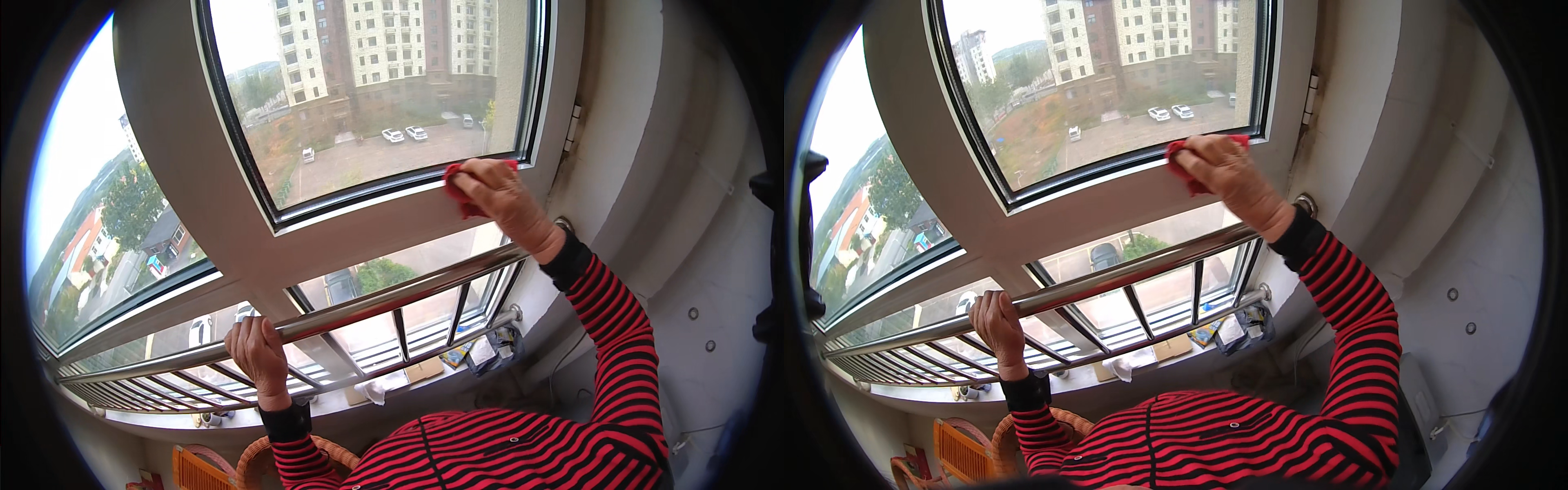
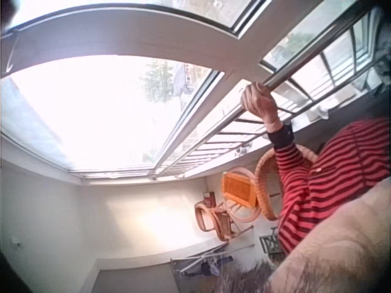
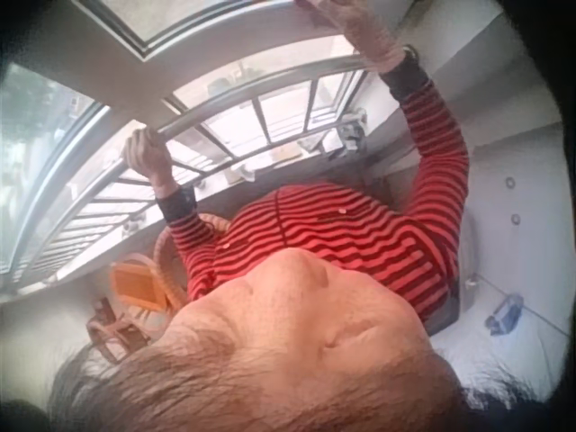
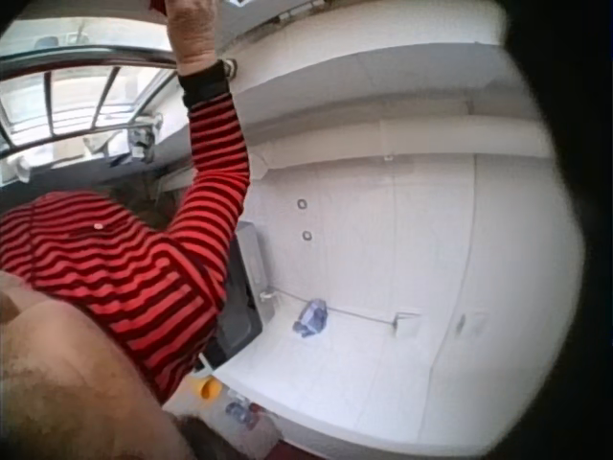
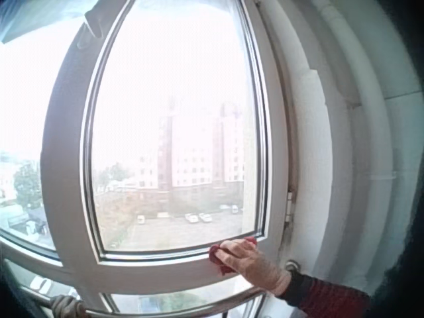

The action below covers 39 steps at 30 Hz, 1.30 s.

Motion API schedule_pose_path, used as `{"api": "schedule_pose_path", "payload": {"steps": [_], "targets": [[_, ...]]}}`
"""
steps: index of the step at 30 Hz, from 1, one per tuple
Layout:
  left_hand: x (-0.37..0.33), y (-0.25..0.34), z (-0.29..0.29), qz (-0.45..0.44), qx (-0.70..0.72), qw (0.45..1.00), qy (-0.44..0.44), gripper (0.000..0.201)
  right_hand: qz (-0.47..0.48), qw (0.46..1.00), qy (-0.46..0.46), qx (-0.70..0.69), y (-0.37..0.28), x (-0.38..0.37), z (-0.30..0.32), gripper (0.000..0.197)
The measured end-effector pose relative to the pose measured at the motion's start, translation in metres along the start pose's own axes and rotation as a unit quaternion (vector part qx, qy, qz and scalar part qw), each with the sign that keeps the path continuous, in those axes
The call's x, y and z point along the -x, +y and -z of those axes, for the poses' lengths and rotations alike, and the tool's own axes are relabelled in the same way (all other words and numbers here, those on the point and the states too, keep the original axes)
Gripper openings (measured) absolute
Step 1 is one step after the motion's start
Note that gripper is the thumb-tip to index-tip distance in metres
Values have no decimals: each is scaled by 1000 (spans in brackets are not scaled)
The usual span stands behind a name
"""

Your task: The person wipes the top of a washing machine with a red cloth, then moves to the balcony to wipe the metal railing and window frame. The person uses the cloth to clean the surfaces in a repetitive wiping motion.

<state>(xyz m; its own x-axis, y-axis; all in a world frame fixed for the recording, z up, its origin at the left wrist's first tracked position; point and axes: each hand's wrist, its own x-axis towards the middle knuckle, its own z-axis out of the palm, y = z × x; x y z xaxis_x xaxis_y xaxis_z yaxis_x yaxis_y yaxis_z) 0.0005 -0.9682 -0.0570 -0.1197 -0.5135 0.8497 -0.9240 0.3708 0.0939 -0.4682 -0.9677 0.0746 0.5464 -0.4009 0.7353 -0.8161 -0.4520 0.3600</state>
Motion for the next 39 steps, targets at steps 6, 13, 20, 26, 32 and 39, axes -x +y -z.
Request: {"api": "schedule_pose_path", "payload": {"steps": [6, 13, 20, 26, 32, 39], "targets": [[0, 1, 2, 9, -7, 1000, -5, 39, -53, 992, -20, 109, 51, 53, 21, 62], [-1, 3, 5, 1, 5, 1000, -1, 35, -13, 977, -46, 207, 43, 38, 35, 43], [-5, 10, 0, 52, -19, 998, 2, 28, 218, 974, 53, 39, -62, -72, 15, 29], [-4, 10, 7, 44, 3, 999, 16, 23, 335, 914, 226, 29, -134, -228, -22, 32], [-2, 8, 7, 50, 21, 998, 23, 25, 279, 939, 201, 5, -156, -293, -50, 31], [-4, 9, 5, 53, 11, 998, 25, 24, 389, 920, -8, 48, -194, -198, -103, 43]]}}
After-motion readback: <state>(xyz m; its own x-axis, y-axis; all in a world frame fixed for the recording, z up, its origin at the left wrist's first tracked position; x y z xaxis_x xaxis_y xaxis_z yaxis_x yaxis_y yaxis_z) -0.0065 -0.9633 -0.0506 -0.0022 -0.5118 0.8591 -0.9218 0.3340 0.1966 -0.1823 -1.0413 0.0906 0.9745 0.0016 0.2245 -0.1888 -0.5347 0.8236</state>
